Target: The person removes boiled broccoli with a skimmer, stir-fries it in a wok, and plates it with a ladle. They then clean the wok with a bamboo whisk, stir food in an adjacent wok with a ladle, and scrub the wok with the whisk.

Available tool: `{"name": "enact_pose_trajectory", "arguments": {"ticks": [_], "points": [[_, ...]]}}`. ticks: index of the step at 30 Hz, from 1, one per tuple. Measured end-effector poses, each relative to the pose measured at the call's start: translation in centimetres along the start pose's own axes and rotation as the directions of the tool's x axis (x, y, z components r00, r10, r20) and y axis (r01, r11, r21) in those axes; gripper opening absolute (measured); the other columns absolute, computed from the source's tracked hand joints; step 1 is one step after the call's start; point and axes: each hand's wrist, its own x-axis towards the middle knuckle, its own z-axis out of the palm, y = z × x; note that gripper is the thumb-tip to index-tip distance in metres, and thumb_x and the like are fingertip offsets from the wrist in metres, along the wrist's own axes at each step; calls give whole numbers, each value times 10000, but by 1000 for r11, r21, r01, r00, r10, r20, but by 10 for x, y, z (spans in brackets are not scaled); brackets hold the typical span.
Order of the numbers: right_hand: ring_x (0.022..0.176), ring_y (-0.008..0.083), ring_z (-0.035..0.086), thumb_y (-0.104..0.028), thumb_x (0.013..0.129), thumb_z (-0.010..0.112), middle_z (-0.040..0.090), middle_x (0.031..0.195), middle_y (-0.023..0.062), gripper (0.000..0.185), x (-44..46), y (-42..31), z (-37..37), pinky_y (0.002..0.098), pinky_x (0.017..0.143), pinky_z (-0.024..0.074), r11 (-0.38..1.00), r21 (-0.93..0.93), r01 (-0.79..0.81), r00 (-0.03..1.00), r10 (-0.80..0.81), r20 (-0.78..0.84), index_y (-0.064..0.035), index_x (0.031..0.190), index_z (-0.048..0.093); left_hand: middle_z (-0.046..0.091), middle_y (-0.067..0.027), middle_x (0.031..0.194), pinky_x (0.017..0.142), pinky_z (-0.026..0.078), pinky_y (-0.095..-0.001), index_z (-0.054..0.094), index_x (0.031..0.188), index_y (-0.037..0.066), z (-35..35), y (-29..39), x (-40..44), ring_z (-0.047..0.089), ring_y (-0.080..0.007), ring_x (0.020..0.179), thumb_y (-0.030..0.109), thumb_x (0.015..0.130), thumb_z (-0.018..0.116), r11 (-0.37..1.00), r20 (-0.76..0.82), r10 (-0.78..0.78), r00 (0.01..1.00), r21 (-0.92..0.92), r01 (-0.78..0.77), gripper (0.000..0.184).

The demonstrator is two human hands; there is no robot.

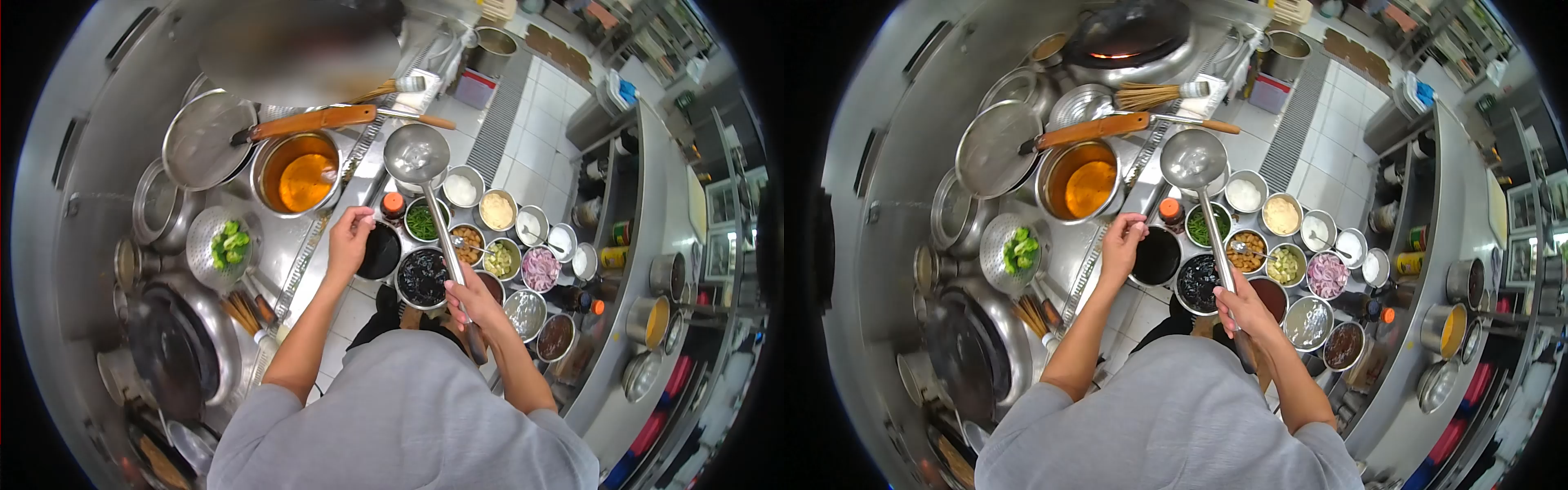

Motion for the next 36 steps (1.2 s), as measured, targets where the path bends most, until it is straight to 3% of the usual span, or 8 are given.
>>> {"name": "enact_pose_trajectory", "arguments": {"ticks": [5, 8, 19, 24, 26, 31, 35, 36], "points": [[413, 89, 430, -93, 960, 523, 437, 684, 19, 543, -34, 22, -4, 256, 347, 410, 995, -95, -7, 990, 21, 140, -96, 1446, 279, 659, -36, 824, 694, 491, -251, 653, 1023, 29, -1, 8, -80, 613, -97, 747, 93, 942, 592, 994, -69, 101, 993, 59, -97, 120], [393, 85, 407, -121, 927, 583, 437, 694, 27, 531, -57, 39, -6, 267, 324, 425, 999, -38, 13, 975, -5, 221, -94, 1407, 359, 677, -111, 921, 700, 511, -307, 659, 1005, 16, -2, 17, -151, 651, -198, 788, 98, 923, 598, 940, -97, 221, 970, 285, -186, 131], [378, 71, 372, -143, 981, 526, 427, 712, 11, 486, -127, 97, -4, 247, 320, 354, 938, -179, -297, 804, 346, 483, -99, 1433, 354, 671, -145, 943, 744, 512, -418, 651, 981, 39, -58, -65, -383, 635, -327, 822, 72, 867, 586, 825, -294, -22, 956, 534, 183, 135], [414, 54, 384, -164, 985, 531, 429, 716, -6, 407, -141, 149, -1, 237, 357, 354, 875, -207, -437, 768, 483, 421, -110, 1370, 411, 669, -143, 988, 772, 511, -407, 655, 1012, 43, -118, -100, -443, 642, -314, 850, 42, 848, 592, 726, -356, 7, 935, 644, 240, 176], [418, 57, 387, -170, 986, 530, 431, 715, -9, 373, -148, 177, 1, 243, 362, 350, 858, -210, -469, 791, 514, 331, -110, 1340, 426, 663, -147, 976, 783, 506, -400, 657, 1028, 46, -149, -100, -448, 638, -316, 858, 31, 858, 586, 596, -365, 199, 910, 782, 183, 185], [430, 85, 406, -158, 964, 556, 451, 678, -16, 148, -149, 276, -19, 276, 371, 358, 820, -212, -531, 839, 544, 6, -99, 1058, 458, 644, -151, 941, 805, 501, -404, 661, 1039, 52, -195, -109, -452, 630, -324, 885, 43, 887, 575, 783, -332, 32, 943, 594, 183, 174], [453, 149, 526, -185, 910, 620, 548, 669, 61, 218, -116, 381, -60, 325, 419, 466, 685, -562, -463, 884, 406, -232, -34, 986, 482, 639, -144, 989, 854, 479, -415, 652, 1041, 42, -209, -110, -467, 611, -337, 939, 32, 876, 588, 740, -189, 136, 973, 672, 27, 177], [494, 199, 583, -166, 886, 624, 596, 709, 117, 238, -102, 410, -73, 354, 440, 492, 514, -747, -423, 904, 292, -312, -17, 992, 471, 636, -143, 1003, 865, 474, -418, 650, 1045, 40, -214, -99, -469, 605, -340, 948, 28, 871, 592, 720, -161, 183, 970, 694, -20, 184]]}}
